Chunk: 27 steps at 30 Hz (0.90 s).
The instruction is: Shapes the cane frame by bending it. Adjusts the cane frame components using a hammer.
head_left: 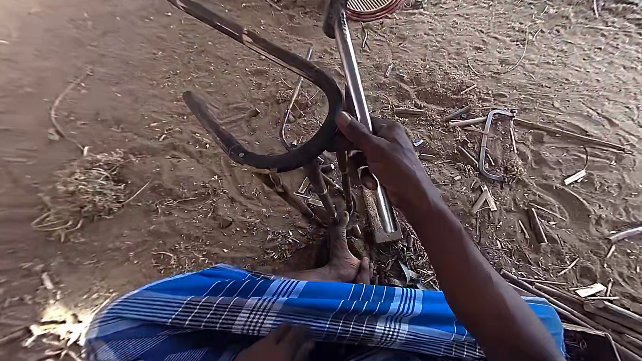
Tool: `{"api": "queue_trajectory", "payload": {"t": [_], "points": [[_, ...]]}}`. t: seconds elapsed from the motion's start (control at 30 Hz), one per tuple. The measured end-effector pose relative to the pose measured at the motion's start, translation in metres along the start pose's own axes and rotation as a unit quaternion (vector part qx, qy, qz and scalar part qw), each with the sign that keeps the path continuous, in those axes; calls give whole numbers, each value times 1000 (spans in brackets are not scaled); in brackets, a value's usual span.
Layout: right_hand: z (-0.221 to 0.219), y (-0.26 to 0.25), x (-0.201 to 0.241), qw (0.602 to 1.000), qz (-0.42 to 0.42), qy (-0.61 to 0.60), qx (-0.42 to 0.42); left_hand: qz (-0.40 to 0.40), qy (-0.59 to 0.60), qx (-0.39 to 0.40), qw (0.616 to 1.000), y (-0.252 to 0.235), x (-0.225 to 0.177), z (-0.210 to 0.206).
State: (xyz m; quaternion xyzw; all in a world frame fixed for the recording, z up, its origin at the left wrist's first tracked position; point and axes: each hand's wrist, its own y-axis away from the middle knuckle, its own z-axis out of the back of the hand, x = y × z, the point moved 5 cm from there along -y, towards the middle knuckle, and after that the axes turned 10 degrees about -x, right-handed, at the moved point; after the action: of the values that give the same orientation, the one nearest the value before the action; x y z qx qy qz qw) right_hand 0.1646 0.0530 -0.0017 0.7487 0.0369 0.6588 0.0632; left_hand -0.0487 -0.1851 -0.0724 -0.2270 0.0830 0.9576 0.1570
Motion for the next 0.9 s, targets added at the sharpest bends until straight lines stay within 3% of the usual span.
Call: {"api": "queue_trajectory", "payload": {"t": [0.07, 0.17, 0.23, 0.33, 0.43, 0.53, 0.67, 0.77, 0.9], "points": [[16, 7, 1, 999, 28, 5, -23, -37, 33, -23, 999, -82, -5, -33], [56, 36, 0, 993, 94, -1, -70, -23, -86, 114, 989, -192, 2, -127], [94, 66, -13, 987, 106, 32, -116, -33, -196, 174, 965, -231, 17, -184], [163, 121, -52, 970, 40, 120, -208, -45, -270, 214, 938, -247, 34, -225], [213, 178, -99, 948, -40, 157, -274, -75, -295, 225, 925, -253, 42, -235], [233, 226, -132, 934, -98, 122, -322, -93, -300, 241, 918, -253, 43, -243], [230, 249, -142, 923, -132, 77, -353, -64, -303, 155, 938, -249, 46, -237], [230, 250, -140, 923, -131, 88, -349, -27, -222, 97, 970, -233, 29, -206], [226, 226, -144, 943, -119, 109, -290, 77, -108, 136, 982, -202, 6, -143]]}}
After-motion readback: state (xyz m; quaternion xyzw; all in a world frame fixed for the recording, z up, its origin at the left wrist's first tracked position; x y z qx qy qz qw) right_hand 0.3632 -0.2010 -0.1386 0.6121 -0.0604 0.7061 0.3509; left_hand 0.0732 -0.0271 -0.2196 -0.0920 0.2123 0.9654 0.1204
